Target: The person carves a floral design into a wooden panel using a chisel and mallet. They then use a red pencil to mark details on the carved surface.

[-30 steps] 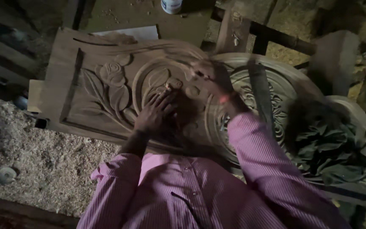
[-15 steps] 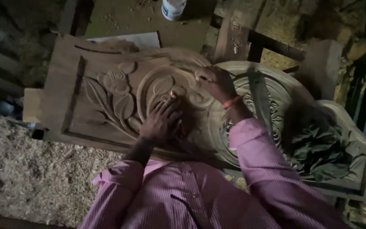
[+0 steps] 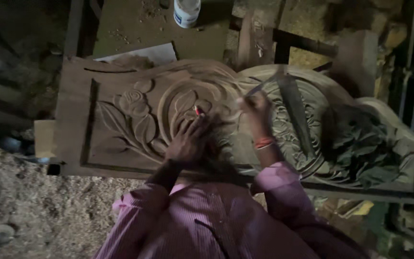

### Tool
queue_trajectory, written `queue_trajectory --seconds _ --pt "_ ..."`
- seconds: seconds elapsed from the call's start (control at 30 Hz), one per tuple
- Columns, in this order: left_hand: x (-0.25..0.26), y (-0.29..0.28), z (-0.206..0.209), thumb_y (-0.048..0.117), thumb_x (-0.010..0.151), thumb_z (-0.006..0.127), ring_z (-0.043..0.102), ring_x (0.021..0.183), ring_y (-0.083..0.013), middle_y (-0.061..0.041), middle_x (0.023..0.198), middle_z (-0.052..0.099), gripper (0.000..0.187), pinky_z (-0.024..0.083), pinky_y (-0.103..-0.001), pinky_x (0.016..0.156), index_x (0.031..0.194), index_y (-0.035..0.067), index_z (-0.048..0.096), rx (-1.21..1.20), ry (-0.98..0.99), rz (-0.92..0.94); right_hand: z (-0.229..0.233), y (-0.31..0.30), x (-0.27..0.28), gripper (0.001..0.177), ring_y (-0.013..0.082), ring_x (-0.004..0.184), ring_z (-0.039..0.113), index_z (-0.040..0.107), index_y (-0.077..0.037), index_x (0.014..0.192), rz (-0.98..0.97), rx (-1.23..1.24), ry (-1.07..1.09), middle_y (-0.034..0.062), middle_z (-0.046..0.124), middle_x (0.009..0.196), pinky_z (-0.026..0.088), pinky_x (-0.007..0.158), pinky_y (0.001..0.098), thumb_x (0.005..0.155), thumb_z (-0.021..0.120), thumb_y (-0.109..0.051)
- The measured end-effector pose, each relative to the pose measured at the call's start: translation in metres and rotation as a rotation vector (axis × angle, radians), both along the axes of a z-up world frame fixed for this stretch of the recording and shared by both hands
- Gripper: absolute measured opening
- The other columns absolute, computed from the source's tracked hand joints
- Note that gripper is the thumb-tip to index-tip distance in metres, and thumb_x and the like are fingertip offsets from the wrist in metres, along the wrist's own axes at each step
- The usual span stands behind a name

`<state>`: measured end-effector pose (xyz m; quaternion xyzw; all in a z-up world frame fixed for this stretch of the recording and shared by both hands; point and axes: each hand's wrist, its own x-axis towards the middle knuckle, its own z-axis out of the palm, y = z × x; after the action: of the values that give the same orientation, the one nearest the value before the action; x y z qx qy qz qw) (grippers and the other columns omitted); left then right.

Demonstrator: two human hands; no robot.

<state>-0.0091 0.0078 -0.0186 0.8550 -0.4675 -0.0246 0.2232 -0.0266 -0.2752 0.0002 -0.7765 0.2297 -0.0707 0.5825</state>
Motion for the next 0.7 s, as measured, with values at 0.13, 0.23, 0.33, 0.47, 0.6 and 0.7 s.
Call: queue_trajectory --seconds 0.13,0.23,0.33,0.47,0.6,0.7 --pt "-0.004 -0.004 -0.031 0.029 0.096 0.053 0.036 0.143 -0.0347 -0.012 0.154 0.047 0.045 0.040 -0.048 0.110 0.139 0.019 0.064 -0.101 0.279 0.014 -0.010 -0.035 -0.037 0.031 0.0207 0.081 0.064 0.064 0.003 0.110 0.011 -0.263 -0.166 0.0094 0.065 0.100 0.053 0.069 0.0357 0.098 0.081 -0.021" --pt "-0.004 -0.004 -0.059 0.021 0.091 0.051 0.034 0.152 -0.0343 -0.011 0.155 0.047 0.052 0.044 -0.047 0.117 0.141 0.014 0.062 -0.067 -0.018 -0.155 -0.023 -0.039 -0.070 0.056 0.0260 0.074 0.066 0.056 0.000 0.134 -0.128 -0.475 0.063 0.0129 0.067 0.101 0.053 0.063 0.0411 0.089 0.077 -0.025" --pt "-0.003 -0.004 -0.073 0.017 0.094 0.049 0.033 0.151 -0.0367 -0.015 0.160 0.043 0.046 0.045 -0.047 0.109 0.139 0.011 0.060 0.004 0.099 -0.164 -0.035 -0.031 -0.088 0.062 0.0310 0.079 0.066 0.054 -0.003 0.142 -0.210 -0.742 0.249 0.0167 0.069 0.099 0.053 0.068 0.0452 0.091 0.075 -0.030" --pt "0.000 -0.004 -0.068 0.017 0.091 0.050 0.033 0.148 -0.0395 -0.021 0.156 0.043 0.049 0.042 -0.049 0.109 0.137 0.000 0.057 0.098 0.150 -0.146 -0.047 0.000 -0.081 0.038 0.0318 0.097 0.068 0.052 -0.004 0.145 -0.089 -1.029 -0.289 0.0192 0.068 0.115 0.056 0.085 0.0412 0.111 0.059 -0.019" --pt "0.000 0.000 -0.063 0.012 0.089 0.051 0.036 0.146 -0.0434 -0.026 0.151 0.046 0.043 0.039 -0.050 0.116 0.128 -0.003 0.058 0.026 0.144 -0.025 -0.021 0.072 -0.071 0.039 0.0391 0.090 0.069 0.058 -0.012 0.135 0.195 -0.730 0.030 0.0210 0.071 0.103 0.055 0.077 0.0483 0.096 0.061 -0.016" --pt "0.000 0.004 -0.071 0.012 0.088 0.053 0.038 0.140 -0.0451 -0.028 0.144 0.048 0.043 0.033 -0.055 0.118 0.127 -0.003 0.059 0.046 0.083 0.104 0.015 0.111 -0.056 0.049 0.0441 0.086 0.068 0.058 -0.014 0.132 0.348 -0.809 0.076 0.0231 0.071 0.095 0.053 0.073 0.0542 0.084 0.059 -0.008"
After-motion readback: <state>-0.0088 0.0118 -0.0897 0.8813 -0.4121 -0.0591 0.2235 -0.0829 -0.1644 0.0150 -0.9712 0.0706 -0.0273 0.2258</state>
